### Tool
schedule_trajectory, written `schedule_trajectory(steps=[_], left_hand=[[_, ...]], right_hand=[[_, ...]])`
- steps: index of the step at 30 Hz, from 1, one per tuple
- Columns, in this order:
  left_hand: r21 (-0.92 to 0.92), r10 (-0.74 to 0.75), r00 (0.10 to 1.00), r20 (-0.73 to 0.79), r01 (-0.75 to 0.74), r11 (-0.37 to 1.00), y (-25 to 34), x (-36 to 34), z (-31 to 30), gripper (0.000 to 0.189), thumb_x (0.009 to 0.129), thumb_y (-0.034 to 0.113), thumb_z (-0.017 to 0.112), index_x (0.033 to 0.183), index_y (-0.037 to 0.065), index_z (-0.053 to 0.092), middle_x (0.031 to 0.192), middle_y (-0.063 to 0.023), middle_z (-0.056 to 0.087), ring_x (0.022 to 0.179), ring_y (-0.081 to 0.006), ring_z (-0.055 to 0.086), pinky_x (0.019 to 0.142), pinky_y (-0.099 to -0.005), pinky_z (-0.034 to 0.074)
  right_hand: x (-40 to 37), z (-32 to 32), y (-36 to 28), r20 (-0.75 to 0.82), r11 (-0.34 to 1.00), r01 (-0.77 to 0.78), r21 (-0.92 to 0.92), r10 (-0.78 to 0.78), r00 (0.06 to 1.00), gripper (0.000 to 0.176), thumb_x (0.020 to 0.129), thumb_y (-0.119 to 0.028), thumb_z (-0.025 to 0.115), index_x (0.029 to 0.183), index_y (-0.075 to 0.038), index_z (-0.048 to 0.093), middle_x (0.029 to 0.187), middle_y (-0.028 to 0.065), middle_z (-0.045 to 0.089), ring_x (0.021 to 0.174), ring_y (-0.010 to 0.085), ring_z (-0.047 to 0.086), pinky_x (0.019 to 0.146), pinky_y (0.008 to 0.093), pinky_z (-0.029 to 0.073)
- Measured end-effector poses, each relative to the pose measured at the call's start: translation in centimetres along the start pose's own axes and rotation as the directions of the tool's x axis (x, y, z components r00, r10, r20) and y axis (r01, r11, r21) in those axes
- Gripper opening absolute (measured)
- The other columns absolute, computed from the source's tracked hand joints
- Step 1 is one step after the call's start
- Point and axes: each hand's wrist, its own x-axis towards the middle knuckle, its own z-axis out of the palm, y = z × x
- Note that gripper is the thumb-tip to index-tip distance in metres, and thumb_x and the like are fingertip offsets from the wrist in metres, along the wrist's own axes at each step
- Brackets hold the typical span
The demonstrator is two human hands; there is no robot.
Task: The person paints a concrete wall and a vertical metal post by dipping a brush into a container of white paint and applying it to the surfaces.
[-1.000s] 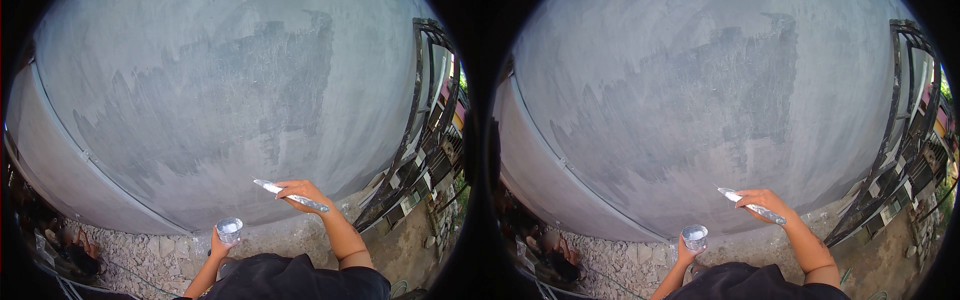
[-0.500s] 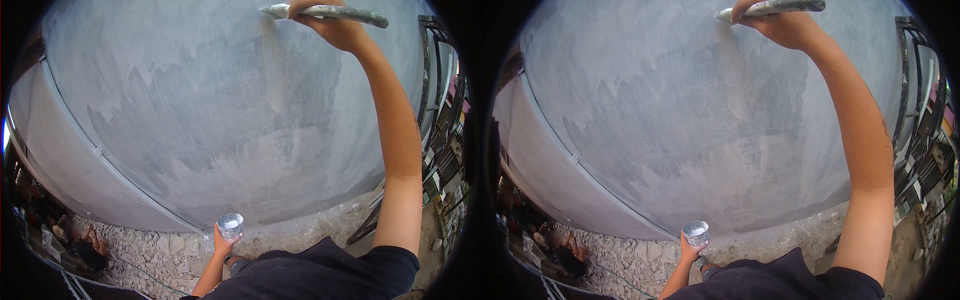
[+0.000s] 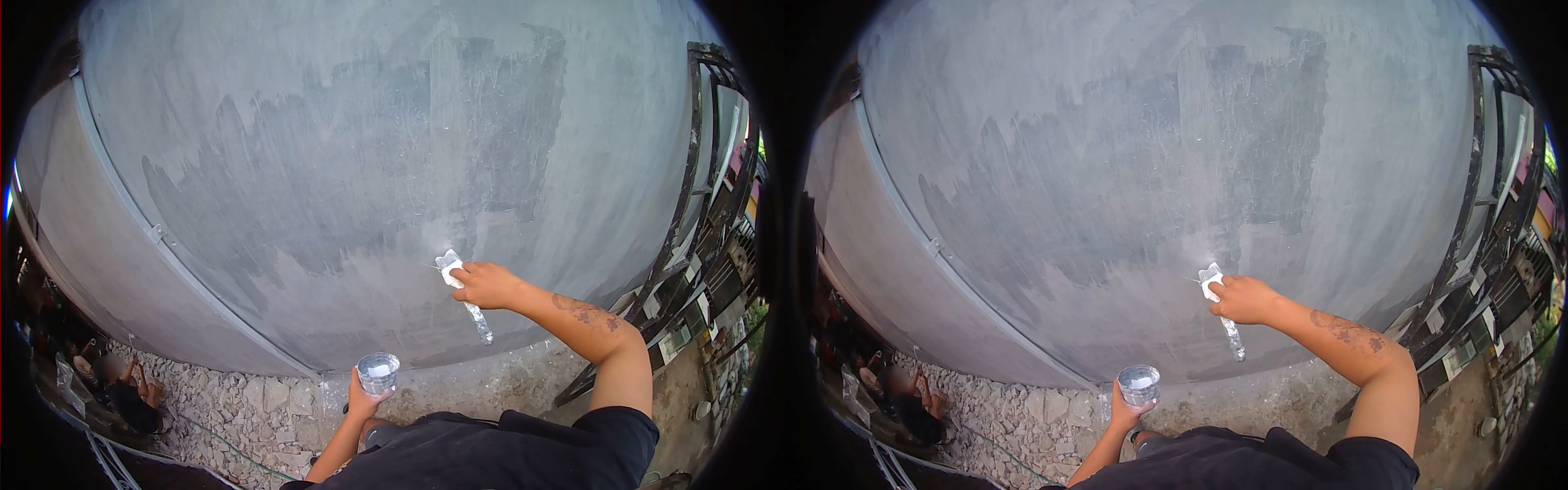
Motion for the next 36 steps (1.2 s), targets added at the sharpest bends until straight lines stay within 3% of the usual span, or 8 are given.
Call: schedule_trajectory(steps=[2,6,10,14,21,28,33,36], left_hand=[[-0.002,-0.002,1.000,0.006,0.002,1.000,-0.2,0.1,-0.2,0.085,0.063,0.022,0.099,0.128,0.003,0.048,0.121,-0.0147,0.067,0.111,-0.0244,0.067,0.095,-0.0384,0.053],[0.003,-0.026,1.000,-0.011,0.026,1.000,1.5,0.0,0.0,0.084,0.063,0.022,0.099,0.127,0.003,0.048,0.120,-0.0148,0.067,0.111,-0.0243,0.067,0.095,-0.0386,0.053],[0.006,-0.009,1.000,0.010,0.009,1.000,1.5,0.4,0.3,0.084,0.062,0.021,0.099,0.128,0.003,0.048,0.120,-0.0145,0.068,0.111,-0.0245,0.068,0.095,-0.0386,0.054],[-0.009,-0.011,1.000,0.001,0.011,1.000,0.6,0.3,0.7,0.085,0.061,0.021,0.099,0.127,0.004,0.049,0.120,-0.0140,0.069,0.111,-0.0246,0.068,0.095,-0.0385,0.054],[0.034,-0.035,0.999,-0.005,0.035,0.999,0.6,-0.2,0.5,0.086,0.061,0.025,0.099,0.127,0.004,0.049,0.120,-0.0144,0.069,0.111,-0.0253,0.068,0.096,-0.0388,0.054],[0.018,-0.074,0.997,0.009,0.074,0.997,0.6,-0.4,0.2,0.089,0.061,0.024,0.100,0.131,0.004,0.048,0.123,-0.0133,0.066,0.114,-0.0243,0.065,0.098,-0.0387,0.052],[-0.028,-0.040,0.999,-0.009,0.040,0.999,1.0,-0.2,0.5,0.087,0.061,0.027,0.100,0.128,0.003,0.050,0.120,-0.0145,0.069,0.112,-0.0246,0.067,0.096,-0.0387,0.053],[-0.002,-0.047,0.999,0.003,0.047,0.999,-0.4,-0.7,0.1,0.087,0.062,0.026,0.100,0.129,0.003,0.049,0.121,-0.0139,0.068,0.112,-0.0245,0.067,0.096,-0.0386,0.053]], right_hand=[[0.1,-0.9,0.5,0.118,0.986,-0.102,0.129,0.087,0.989,0.013,0.089,-0.015,0.067,0.100,-0.017,0.073,0.131,0.0099,0.063,0.110,0.0280,0.067,0.086,0.0412,0.059],[2.8,-12.4,5.6,-0.120,0.909,-0.261,0.324,0.313,0.942,0.020,0.088,-0.005,0.068,0.103,-0.017,0.074,0.132,0.0078,0.066,0.110,0.0300,0.069,0.087,0.0392,0.058],[5.8,-23.5,10.7,-0.581,0.966,-0.255,-0.032,0.189,0.791,0.022,0.084,0.000,0.075,0.098,-0.016,0.074,0.128,0.0086,0.070,0.106,0.0284,0.072,0.090,0.0345,0.059],[7.4,-28.2,14.0,-0.739,0.951,-0.193,-0.241,-0.051,0.672,0.026,0.081,0.002,0.077,0.101,-0.015,0.073,0.127,0.0086,0.070,0.101,0.0282,0.074,0.088,0.0333,0.061],[7.8,-14.2,6.8,-0.394,0.918,-0.040,-0.395,-0.130,0.910,0.010,0.076,-0.014,0.073,0.073,-0.008,0.066,0.114,0.0140,0.064,0.088,0.0262,0.067,0.068,0.0341,0.062],[4.5,-1.3,-1.6,0.168,0.993,0.032,0.111,-0.051,0.984,0.010,0.083,-0.014,0.070,0.093,-0.013,0.073,0.111,0.0143,0.064,0.100,0.0312,0.070,0.075,0.0407,0.061],[7.0,-8.4,4.2,-0.169,0.974,-0.108,0.201,0.143,0.975,0.025,0.089,-0.005,0.067,0.110,-0.019,0.072,0.136,0.0105,0.063,0.118,0.0313,0.066,0.096,0.0414,0.057],[9.8,-20.0,8.1,-0.466,0.978,-0.186,0.094,0.208,0.860,0.017,0.087,-0.003,0.072,0.100,-0.014,0.075,0.122,0.0112,0.072,0.103,0.0308,0.072,0.089,0.0361,0.059]])
